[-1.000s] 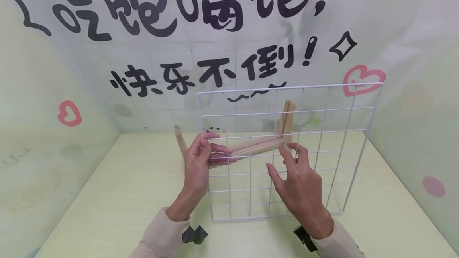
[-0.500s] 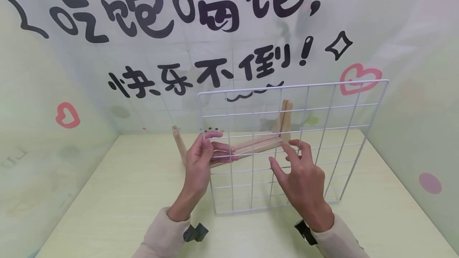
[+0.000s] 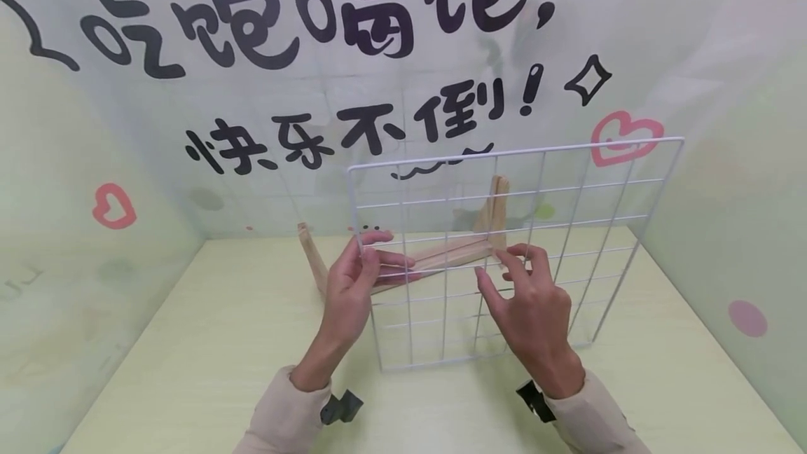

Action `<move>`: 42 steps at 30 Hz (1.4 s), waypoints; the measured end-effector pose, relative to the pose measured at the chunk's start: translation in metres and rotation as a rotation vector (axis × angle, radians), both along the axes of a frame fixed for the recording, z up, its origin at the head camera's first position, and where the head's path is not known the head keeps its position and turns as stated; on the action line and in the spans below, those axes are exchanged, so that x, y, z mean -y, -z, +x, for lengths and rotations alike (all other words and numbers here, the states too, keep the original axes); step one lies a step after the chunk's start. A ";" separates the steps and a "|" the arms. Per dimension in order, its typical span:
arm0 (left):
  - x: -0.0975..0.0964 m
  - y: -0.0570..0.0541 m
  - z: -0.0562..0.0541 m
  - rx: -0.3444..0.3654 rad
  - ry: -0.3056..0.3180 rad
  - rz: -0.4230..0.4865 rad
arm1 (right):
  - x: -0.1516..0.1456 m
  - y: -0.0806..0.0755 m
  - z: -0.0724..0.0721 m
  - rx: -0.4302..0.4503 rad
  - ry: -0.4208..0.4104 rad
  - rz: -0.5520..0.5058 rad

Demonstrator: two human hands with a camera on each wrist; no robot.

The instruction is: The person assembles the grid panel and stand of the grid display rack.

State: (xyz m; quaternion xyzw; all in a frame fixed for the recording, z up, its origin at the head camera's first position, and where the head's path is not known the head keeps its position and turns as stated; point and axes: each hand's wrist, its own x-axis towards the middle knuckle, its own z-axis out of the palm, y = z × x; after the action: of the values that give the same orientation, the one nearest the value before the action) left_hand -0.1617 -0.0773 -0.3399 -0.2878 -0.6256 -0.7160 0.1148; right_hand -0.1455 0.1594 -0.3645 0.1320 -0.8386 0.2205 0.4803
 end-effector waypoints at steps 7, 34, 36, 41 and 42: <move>0.001 0.000 -0.002 -0.046 0.036 -0.068 | -0.005 -0.002 -0.002 -0.021 -0.037 -0.031; 0.036 0.000 -0.013 -0.221 -0.453 0.072 | -0.008 -0.006 -0.001 -0.001 -0.058 -0.065; 0.040 0.003 -0.015 -0.217 -0.503 0.068 | -0.008 -0.005 -0.001 -0.004 -0.058 -0.067; 0.054 0.011 -0.022 -0.148 -0.622 -0.003 | -0.009 -0.006 -0.002 -0.033 -0.045 -0.064; 0.057 0.013 -0.024 -0.131 -0.640 -0.021 | -0.010 -0.006 -0.002 -0.040 -0.046 -0.063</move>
State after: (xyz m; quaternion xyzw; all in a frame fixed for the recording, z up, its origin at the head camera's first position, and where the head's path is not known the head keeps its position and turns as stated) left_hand -0.1858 -0.1343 -0.3532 -0.1233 -0.6828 -0.6171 0.3711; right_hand -0.1480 0.1691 -0.3583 0.1403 -0.8181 0.2552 0.4958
